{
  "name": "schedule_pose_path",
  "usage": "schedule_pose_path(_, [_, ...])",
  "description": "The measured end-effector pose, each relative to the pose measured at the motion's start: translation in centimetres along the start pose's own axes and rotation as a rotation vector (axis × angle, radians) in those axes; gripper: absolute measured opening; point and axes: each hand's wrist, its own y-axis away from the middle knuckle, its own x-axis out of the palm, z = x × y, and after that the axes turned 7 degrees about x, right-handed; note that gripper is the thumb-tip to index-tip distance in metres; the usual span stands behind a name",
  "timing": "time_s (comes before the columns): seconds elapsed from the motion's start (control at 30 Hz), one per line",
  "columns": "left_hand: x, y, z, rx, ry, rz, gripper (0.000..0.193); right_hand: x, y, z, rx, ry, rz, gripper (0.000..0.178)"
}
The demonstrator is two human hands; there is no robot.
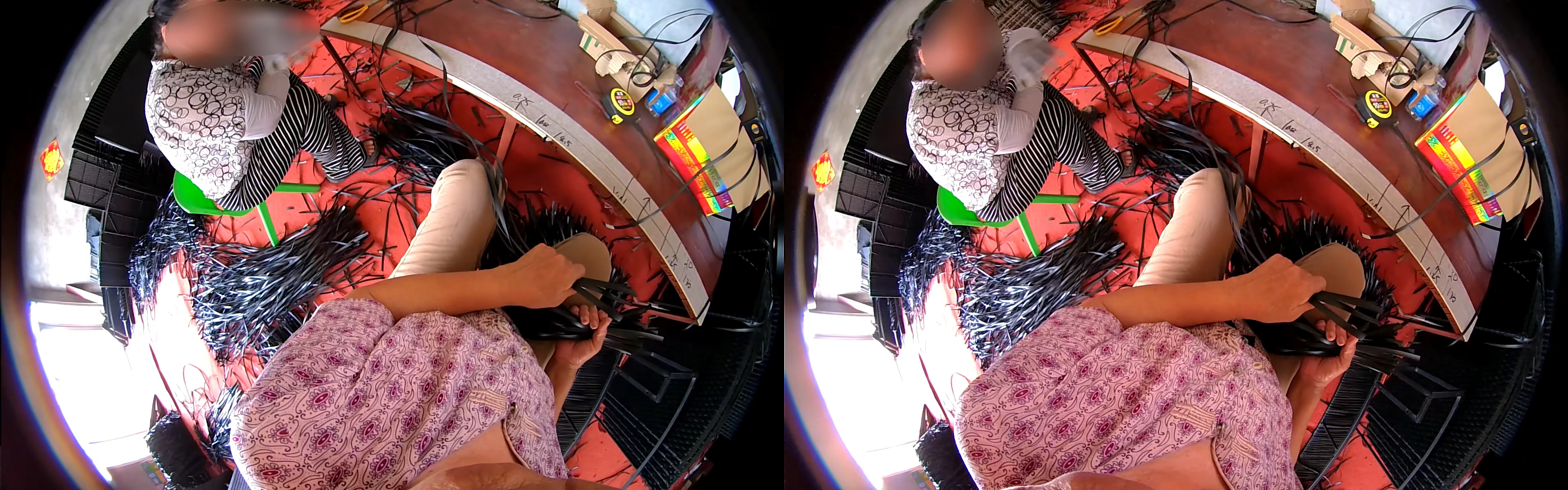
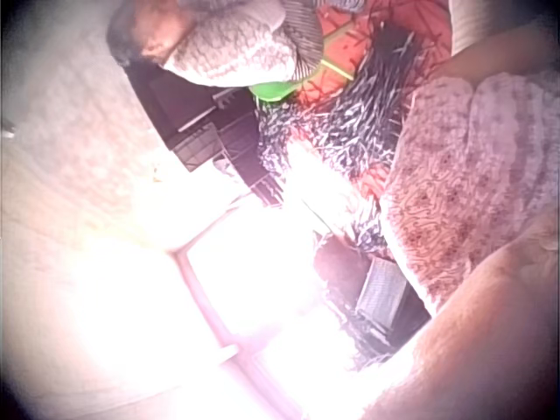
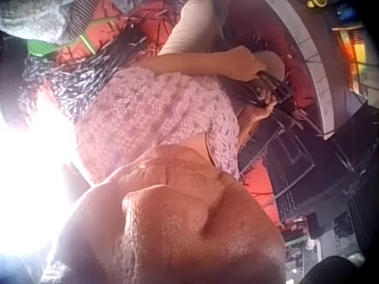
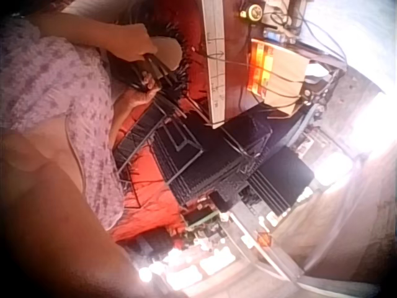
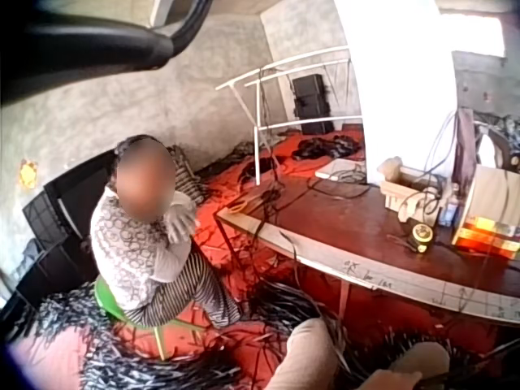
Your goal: The person sits on the floor and weaves black plastic strips into a rectangular basket frame. They repeatedly insert strips through the frame's vertical supports, alternating the direction of insertion to create a woven pattern. A second person is visible in the background performing a similar task.
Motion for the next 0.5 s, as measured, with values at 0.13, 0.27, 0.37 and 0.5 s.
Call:
schedule_pose_path(0.13, [0.2,0.0,0.1,-0.006,0.011,-0.005,0.023,0.3,0.0,-0.1,-0.007,-0.009,-0.035,0.014])
schedule_pose_path(0.27, [0.1,-0.1,0.0,0.000,0.003,0.007,0.022,-0.2,0.1,0.1,-0.005,-0.016,-0.040,0.014])
schedule_pose_path(0.37, [0.1,0.0,-0.1,0.009,0.007,0.004,0.022,-1.2,0.0,0.3,0.019,-0.037,0.044,0.018])
schedule_pose_path(0.5, [0.2,0.1,-0.1,0.025,0.006,-0.006,0.022,-1.1,0.1,0.3,0.024,-0.044,0.044,0.014])
